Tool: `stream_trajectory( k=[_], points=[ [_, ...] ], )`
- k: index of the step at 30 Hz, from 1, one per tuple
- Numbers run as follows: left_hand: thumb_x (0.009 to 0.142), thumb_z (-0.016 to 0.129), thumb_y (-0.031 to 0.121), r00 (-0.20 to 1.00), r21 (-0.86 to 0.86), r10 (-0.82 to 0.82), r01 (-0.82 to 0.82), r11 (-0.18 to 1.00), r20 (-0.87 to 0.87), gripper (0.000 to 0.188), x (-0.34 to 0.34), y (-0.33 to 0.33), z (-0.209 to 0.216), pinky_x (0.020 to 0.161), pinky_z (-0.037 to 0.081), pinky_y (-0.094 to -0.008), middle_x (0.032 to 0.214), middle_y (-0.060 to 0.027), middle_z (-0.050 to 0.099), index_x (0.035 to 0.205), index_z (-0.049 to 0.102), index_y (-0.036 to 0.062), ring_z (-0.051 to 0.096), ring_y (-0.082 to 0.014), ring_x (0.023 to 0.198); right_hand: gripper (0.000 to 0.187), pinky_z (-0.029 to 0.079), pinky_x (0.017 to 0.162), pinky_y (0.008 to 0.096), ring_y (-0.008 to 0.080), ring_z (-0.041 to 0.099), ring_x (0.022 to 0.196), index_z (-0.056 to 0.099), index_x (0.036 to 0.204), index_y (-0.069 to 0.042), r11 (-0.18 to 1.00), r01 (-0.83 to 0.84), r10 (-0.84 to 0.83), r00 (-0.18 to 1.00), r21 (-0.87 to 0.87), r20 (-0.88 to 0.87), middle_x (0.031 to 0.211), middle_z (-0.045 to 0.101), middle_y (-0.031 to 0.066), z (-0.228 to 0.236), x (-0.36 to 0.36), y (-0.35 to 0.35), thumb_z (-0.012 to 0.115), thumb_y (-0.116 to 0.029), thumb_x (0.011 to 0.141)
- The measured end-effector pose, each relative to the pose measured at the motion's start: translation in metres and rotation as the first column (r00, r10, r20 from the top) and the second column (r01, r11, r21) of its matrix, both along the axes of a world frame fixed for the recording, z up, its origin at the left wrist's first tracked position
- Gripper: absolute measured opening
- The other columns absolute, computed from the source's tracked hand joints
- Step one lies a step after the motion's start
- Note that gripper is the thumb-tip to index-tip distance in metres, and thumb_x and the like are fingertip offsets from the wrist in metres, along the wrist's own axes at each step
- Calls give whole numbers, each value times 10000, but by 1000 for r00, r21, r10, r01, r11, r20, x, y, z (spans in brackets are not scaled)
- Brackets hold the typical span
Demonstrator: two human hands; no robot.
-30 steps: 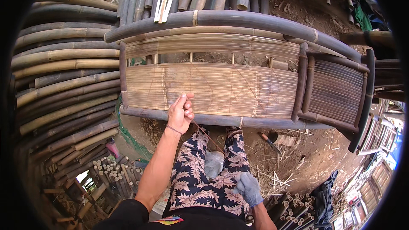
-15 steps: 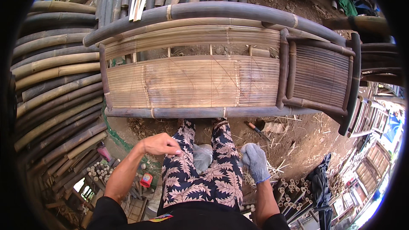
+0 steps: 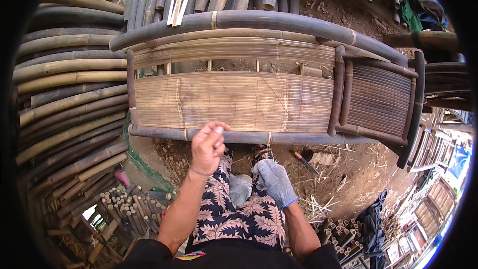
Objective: The person uses their hands and a thin cord to tie and secure bamboo slats together while assembling a bamboo bench, occasionally handling a length of red mesh fabric.
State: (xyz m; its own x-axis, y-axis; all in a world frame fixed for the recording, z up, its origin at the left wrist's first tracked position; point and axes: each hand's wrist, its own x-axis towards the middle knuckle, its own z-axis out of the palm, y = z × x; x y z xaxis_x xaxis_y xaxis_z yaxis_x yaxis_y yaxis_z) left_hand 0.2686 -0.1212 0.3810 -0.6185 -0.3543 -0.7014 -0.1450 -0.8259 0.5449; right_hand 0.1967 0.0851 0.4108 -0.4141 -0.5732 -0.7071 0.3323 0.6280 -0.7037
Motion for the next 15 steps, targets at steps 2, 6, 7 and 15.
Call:
stream_trajectory(
  k=[2,6,7,15],
  points=[
    [953,633,157,993,-108,-79,89,990,93,252,-1,18,0,447,293,-155,930,-58,687,1158,616,10,385,-2,554,127,466,608,405,316,587,705,553,898,-28,978,-202,192,970,-56,-150,786,553,148,-1,-1,-9,601,-89,797],
    [938,658,120,984,-186,-59,91,978,171,308,-7,35,6,439,274,-164,989,-92,714,1209,614,-19,368,8,522,88,426,548,390,287,546,637,534,856,-21,930,-348,263,854,-118,-449,711,500,122,-2,7,-25,546,-107,870],
    [935,667,129,981,-168,-73,104,980,177,308,-4,37,4,438,271,-165,995,-96,717,1201,623,-21,366,9,520,71,428,550,394,297,548,642,533,853,-26,922,-374,276,816,-99,-507,714,504,126,-10,11,-22,555,-94,856],
    [913,715,171,972,-78,-87,106,991,219,294,7,47,6,435,265,-173,979,-98,728,1126,675,-27,357,10,507,87,447,647,468,376,571,759,540,895,-36,912,-410,364,827,-17,-429,801,555,169,-38,38,-16,554,-82,822]
  ],
)
